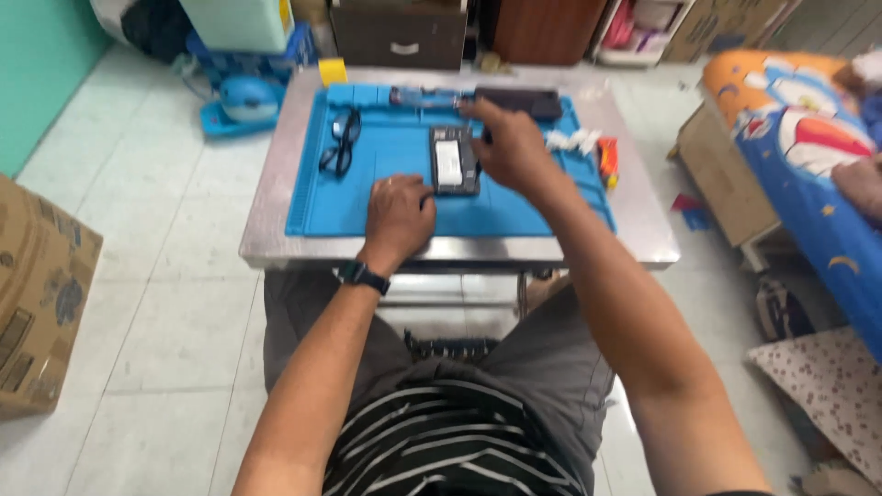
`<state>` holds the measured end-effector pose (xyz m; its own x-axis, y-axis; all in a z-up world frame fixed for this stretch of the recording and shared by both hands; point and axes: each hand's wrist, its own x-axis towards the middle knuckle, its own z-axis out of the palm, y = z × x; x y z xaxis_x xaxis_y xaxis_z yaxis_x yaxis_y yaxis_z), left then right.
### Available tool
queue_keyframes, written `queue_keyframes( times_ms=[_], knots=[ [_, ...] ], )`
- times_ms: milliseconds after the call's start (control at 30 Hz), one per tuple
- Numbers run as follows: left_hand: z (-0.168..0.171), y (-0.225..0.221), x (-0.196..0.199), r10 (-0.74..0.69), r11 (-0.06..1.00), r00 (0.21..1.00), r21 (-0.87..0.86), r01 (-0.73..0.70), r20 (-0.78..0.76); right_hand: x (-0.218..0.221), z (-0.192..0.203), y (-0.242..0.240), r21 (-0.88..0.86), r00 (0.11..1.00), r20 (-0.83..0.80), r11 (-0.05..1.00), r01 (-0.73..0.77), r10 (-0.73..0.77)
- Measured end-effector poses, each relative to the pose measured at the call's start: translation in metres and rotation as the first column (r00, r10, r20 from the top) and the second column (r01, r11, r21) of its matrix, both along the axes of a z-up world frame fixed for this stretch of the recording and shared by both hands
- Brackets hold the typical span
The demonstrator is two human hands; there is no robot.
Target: Disassembling a Samsung smartphone by removing internal screws and prying the plastic frame away from the body.
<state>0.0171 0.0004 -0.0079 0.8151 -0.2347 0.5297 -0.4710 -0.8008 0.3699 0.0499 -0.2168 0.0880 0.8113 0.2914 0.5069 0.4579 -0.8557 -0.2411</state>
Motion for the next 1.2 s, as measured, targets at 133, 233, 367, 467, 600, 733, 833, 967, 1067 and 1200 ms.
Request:
queue_keyframes(
  times_ms=[133, 233, 367, 467, 600, 733, 833, 967, 1067, 1200],
  knots=[
    [-0.004, -0.001, 0.004, 0.003, 1.000, 1.000, 0.001, -0.003, -0.018, -0.016, 0.015, 0.003, -0.003, 0.997, 0.032, 0.997, 0.074, -0.074],
    [-0.003, -0.001, 0.002, 0.005, 1.000, 0.997, 0.001, -0.005, -0.074, -0.036, 0.031, 0.005, 0.137, 0.985, -0.152, 0.989, -0.059, 0.079],
    [0.002, 0.000, -0.003, -0.001, 1.000, 0.997, 0.002, 0.001, -0.081, -0.029, 0.028, 0.001, 0.020, 0.994, -0.110, 1.000, -0.024, 0.026],
    [0.001, -0.001, 0.000, 0.000, 1.000, 0.998, -0.013, -0.001, -0.069, -0.034, 0.032, 0.004, 0.044, 0.989, -0.132, 0.998, -0.054, 0.060],
    [0.000, -0.001, -0.002, 0.028, 1.000, 0.996, 0.000, -0.028, -0.088, -0.023, 0.020, 0.002, 0.025, 0.995, -0.090, 0.999, -0.035, 0.037],
    [0.004, -0.003, -0.003, 0.018, 1.000, 0.996, -0.018, -0.019, -0.091, -0.025, 0.021, 0.001, -0.005, 1.000, -0.006, 1.000, 0.013, -0.013],
    [0.002, -0.002, -0.005, 0.023, 0.999, 0.995, -0.022, -0.025, -0.092, -0.037, 0.030, 0.008, 0.098, 0.981, -0.163, 0.992, -0.085, 0.100],
    [-0.002, -0.003, -0.002, 0.021, 1.000, 0.997, -0.018, -0.023, -0.068, -0.011, 0.009, 0.003, -0.008, 0.997, -0.052, 0.998, 0.062, -0.062],
    [0.000, -0.002, -0.002, 0.025, 0.999, 0.998, -0.024, -0.027, -0.064, 0.004, -0.003, 0.001, -0.005, 0.990, 0.051, 0.991, 0.135, -0.135],
    [-0.002, -0.002, -0.003, 0.020, 0.999, 0.999, -0.036, -0.022, -0.038, -0.002, -0.001, 0.002, 0.027, 0.978, 0.079, 0.981, 0.190, -0.192]
  ],
)
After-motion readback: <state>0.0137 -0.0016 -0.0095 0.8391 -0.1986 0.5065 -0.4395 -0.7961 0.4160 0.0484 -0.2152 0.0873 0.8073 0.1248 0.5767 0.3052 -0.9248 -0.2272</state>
